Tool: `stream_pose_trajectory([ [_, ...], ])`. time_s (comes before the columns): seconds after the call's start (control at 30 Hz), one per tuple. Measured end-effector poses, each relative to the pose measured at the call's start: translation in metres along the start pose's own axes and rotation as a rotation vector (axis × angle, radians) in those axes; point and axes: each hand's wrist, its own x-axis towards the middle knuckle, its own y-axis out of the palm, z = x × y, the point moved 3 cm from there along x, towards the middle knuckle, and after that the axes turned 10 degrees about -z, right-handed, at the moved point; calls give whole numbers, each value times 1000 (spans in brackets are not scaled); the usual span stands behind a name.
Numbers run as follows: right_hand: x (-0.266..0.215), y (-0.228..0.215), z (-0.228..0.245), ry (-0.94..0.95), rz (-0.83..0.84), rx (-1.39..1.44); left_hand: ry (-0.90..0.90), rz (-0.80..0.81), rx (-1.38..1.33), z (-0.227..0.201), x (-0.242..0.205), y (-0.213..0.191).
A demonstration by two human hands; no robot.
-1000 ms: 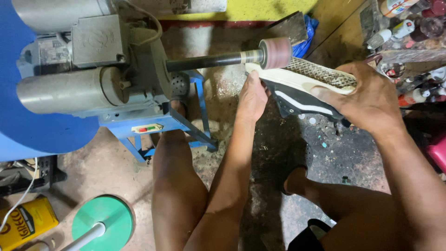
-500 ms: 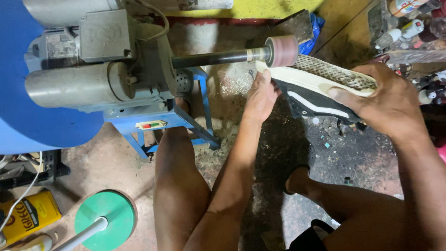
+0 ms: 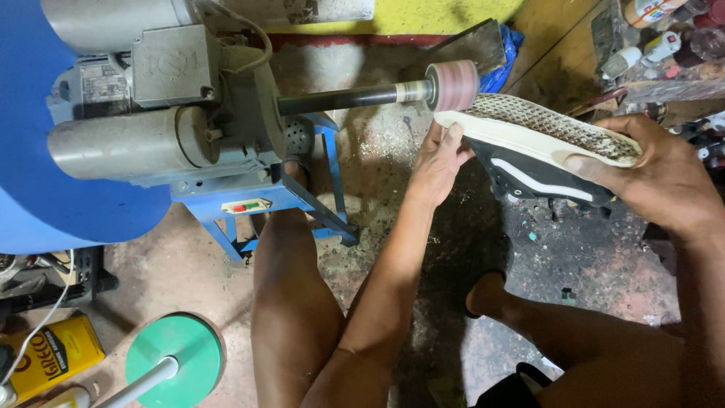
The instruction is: The person holds a shoe sole against a rotating grinding wheel and repeatedly moves it along the edge and bottom surface. The person rotates the sole to grind different areas and briefly inspects the surface during the process.
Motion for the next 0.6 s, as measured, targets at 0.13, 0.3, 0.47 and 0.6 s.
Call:
stream_pose_trajectory([
  [0.13,-1,6,9,0,96,92,14,-26,13,-4,6,-3],
  [0.3,-3,28,28,73,83,-182,-20,-175,-31,-15,8,-3],
  [0.47,-2,35,61,-314,-212,-100,-132,-243,-201,-26,12,8],
  [0.6,-5,40,76,-378,-268,-127,-141,-298,-234,-27,21,4],
])
